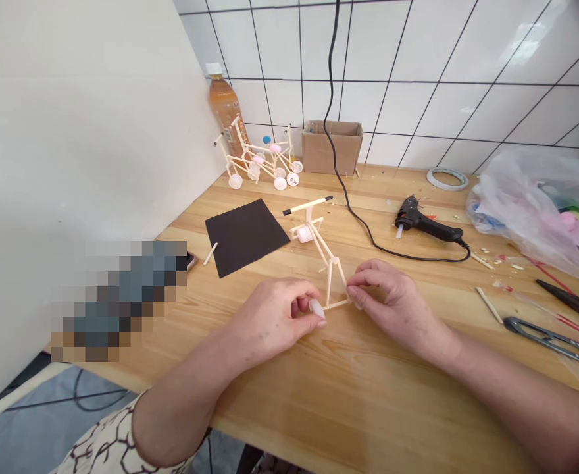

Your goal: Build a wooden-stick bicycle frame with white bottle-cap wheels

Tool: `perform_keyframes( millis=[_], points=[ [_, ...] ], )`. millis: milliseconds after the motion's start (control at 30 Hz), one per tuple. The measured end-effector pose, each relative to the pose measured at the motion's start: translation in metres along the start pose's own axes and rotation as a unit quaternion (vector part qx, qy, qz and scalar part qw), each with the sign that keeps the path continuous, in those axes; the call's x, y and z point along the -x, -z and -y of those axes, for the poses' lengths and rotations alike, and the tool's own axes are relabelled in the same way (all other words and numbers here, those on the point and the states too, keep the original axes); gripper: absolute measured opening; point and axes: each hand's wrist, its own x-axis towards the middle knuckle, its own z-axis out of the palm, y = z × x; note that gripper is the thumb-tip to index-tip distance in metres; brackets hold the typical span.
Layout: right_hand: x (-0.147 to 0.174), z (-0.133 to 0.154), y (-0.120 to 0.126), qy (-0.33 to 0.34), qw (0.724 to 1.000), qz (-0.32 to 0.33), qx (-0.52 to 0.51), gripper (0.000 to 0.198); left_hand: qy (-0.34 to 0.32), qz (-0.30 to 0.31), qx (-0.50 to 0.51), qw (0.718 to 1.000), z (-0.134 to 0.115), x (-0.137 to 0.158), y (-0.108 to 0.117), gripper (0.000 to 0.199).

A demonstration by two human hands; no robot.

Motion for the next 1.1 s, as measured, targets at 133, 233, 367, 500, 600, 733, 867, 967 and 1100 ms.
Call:
perform_keyframes(
  millis=[133, 233, 367, 500, 600, 733, 867, 967, 1100],
  points=[
    [-0.0005, -0.0001, -0.0009, -0.008, 1.0, 0.004, -0.005, 0.015, -0.001, -0.004, 0.005, 1.0, 0.0014, 0.0006, -0.0011, 0.012],
    [-0.0006, -0.0005, -0.0016, -0.008, 1.0, 0.002, -0.005, 0.015, -0.002, -0.002, 0.002, 1.0, 0.0019, 0.0008, -0.0008, 0.012],
    [-0.0005, -0.0008, -0.0019, -0.007, 1.0, 0.002, -0.002, 0.014, 0.0, 0.002, 0.002, 1.0, 0.0016, 0.0005, -0.0001, 0.012],
    [-0.0005, -0.0015, -0.0022, -0.004, 1.0, 0.0, 0.005, 0.014, 0.005, 0.003, 0.003, 1.0, 0.0009, 0.0001, 0.0, 0.011],
    [-0.0007, -0.0023, -0.0024, -0.001, 1.0, 0.002, 0.008, 0.014, 0.003, 0.003, 0.001, 1.0, 0.0003, -0.0002, 0.0002, 0.01],
    [-0.001, -0.003, -0.0023, 0.002, 1.0, 0.0, 0.012, 0.013, -0.002, 0.0, 0.0, 1.0, -0.0001, -0.0004, 0.0003, 0.01],
    [-0.0013, -0.0034, -0.002, 0.002, 1.0, 0.005, 0.013, 0.013, -0.003, 0.0, 0.001, 1.0, 0.0001, -0.0004, 0.0004, 0.011],
    [-0.0013, -0.0035, -0.0021, 0.002, 1.0, 0.008, 0.013, 0.013, 0.0, 0.006, 0.002, 1.0, 0.0004, -0.0003, 0.001, 0.012],
    [-0.001, -0.0036, -0.0025, 0.008, 1.0, 0.002, 0.011, 0.013, -0.001, 0.0, 0.001, 1.0, 0.0011, 0.0004, 0.0012, 0.016]
  ],
)
